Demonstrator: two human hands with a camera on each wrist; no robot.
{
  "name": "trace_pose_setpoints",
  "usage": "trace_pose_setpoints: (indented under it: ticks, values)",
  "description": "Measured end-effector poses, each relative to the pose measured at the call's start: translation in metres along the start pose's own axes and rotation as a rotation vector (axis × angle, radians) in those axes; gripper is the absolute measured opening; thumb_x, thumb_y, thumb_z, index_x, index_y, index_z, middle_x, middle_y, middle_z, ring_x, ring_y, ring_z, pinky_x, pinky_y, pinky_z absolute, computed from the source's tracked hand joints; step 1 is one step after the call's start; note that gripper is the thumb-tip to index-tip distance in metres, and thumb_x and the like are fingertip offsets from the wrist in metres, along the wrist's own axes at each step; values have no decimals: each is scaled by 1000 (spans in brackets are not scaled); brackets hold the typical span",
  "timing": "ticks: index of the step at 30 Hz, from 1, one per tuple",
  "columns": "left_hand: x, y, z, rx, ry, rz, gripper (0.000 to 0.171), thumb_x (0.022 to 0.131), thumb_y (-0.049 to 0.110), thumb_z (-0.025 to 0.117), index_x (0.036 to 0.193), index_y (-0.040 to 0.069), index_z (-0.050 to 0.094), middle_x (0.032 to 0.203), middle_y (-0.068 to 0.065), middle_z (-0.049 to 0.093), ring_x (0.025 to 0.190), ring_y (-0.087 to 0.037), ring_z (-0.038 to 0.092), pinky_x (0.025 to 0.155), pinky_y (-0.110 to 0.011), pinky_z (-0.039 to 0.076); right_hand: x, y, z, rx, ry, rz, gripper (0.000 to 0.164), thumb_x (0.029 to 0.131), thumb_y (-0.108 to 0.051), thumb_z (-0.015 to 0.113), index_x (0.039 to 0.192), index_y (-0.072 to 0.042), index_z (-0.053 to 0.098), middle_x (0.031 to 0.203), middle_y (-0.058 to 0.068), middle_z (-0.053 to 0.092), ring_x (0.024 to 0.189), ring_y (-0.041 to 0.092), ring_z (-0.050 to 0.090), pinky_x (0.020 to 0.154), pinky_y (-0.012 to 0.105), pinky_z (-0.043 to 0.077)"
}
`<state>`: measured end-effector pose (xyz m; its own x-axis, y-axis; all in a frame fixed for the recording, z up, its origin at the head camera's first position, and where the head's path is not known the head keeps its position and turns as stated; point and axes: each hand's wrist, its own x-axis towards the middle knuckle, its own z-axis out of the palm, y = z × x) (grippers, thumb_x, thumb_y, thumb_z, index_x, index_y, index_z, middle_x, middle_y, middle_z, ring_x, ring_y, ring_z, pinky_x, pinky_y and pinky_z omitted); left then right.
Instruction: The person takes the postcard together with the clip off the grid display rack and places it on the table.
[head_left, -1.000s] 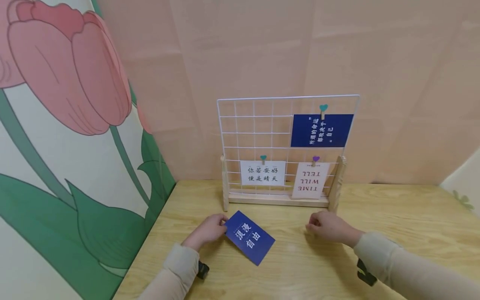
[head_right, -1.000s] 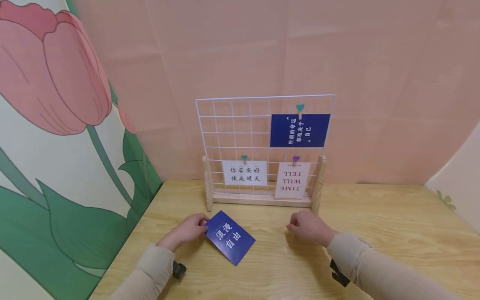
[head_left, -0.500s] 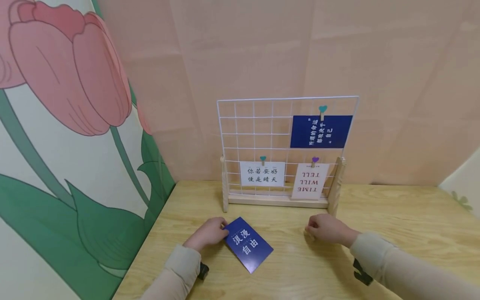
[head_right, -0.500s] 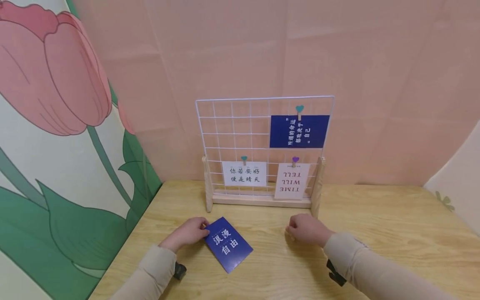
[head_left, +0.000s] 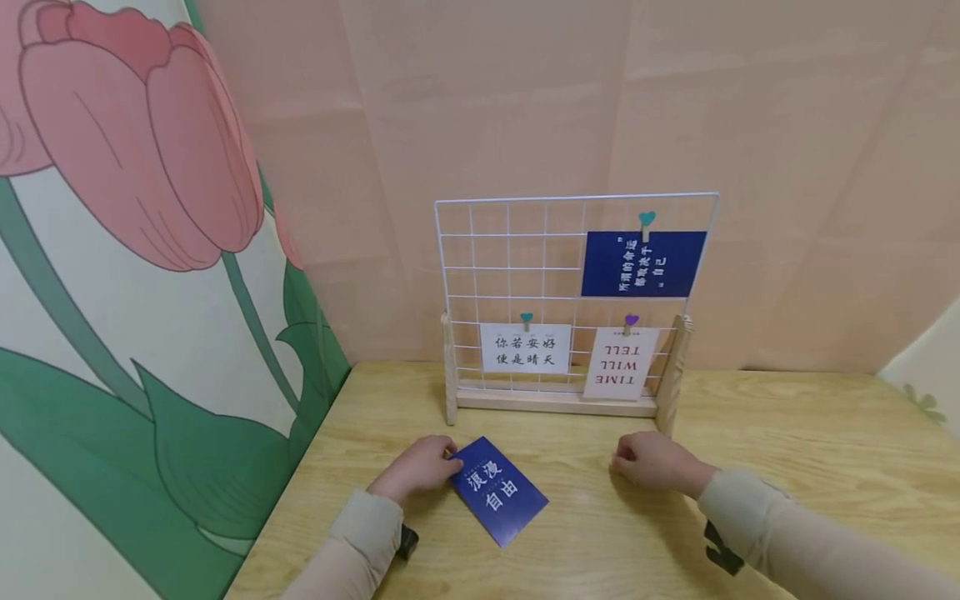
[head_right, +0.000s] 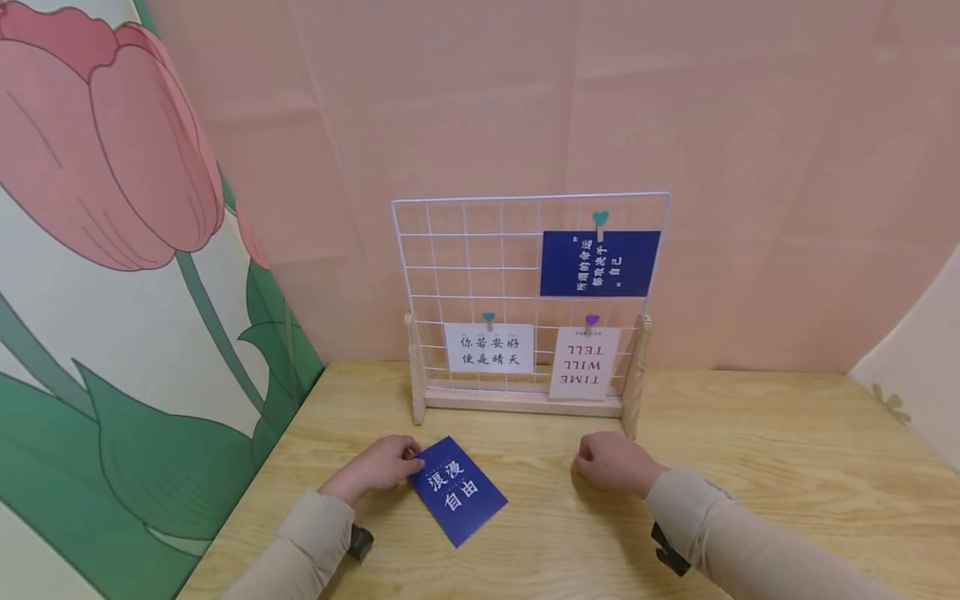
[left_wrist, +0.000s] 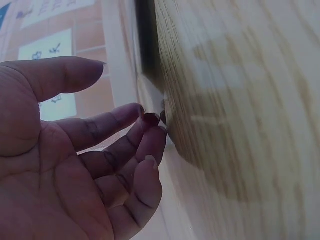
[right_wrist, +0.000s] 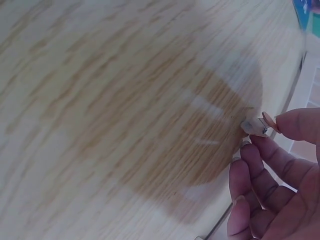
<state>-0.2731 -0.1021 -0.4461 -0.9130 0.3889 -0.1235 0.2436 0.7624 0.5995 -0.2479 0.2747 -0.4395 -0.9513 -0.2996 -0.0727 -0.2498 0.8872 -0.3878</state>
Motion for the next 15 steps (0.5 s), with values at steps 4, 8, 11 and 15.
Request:
trace_pose_setpoints:
  ticks: [4, 8, 11, 15]
  values:
    - [0, 2, -1, 12, 7, 7, 28, 99, 17, 65, 116, -6, 67, 104, -14, 67, 93, -27, 61, 83, -46, 53, 0, 0, -1, -18, 6, -1, 16, 98, -18, 69, 85, -9, 64, 74, -2, 55, 67, 14, 49, 61, 34, 44]
    - [-1, 5, -1, 13, 7, 3, 30, 100, 17, 65, 118, -7, 66, 105, -14, 66, 94, -27, 61, 85, -48, 53, -1, -1, -1, -32, 13, 0, 16, 97, -18, 70, 85, -9, 64, 75, -2, 56, 68, 14, 50, 62, 35, 45]
    - [-1, 7, -1, 14, 9, 2, 31, 100, 17, 65, 119, -7, 66, 104, -14, 66, 93, -27, 61, 85, -47, 53, -1, -2, -1, -36, 20, -4, 15, 96, -18, 70, 85, -9, 64, 76, -2, 57, 68, 14, 50, 63, 36, 46]
    - [-3, 11, -1, 0, 14, 13, 33, 100, 17, 65, 121, -8, 64, 104, -15, 65, 91, -27, 62, 83, -48, 54, -2, -1, -2, -28, 17, 3, 15, 96, -18, 71, 86, -9, 65, 77, -2, 58, 69, 15, 51, 63, 36, 47]
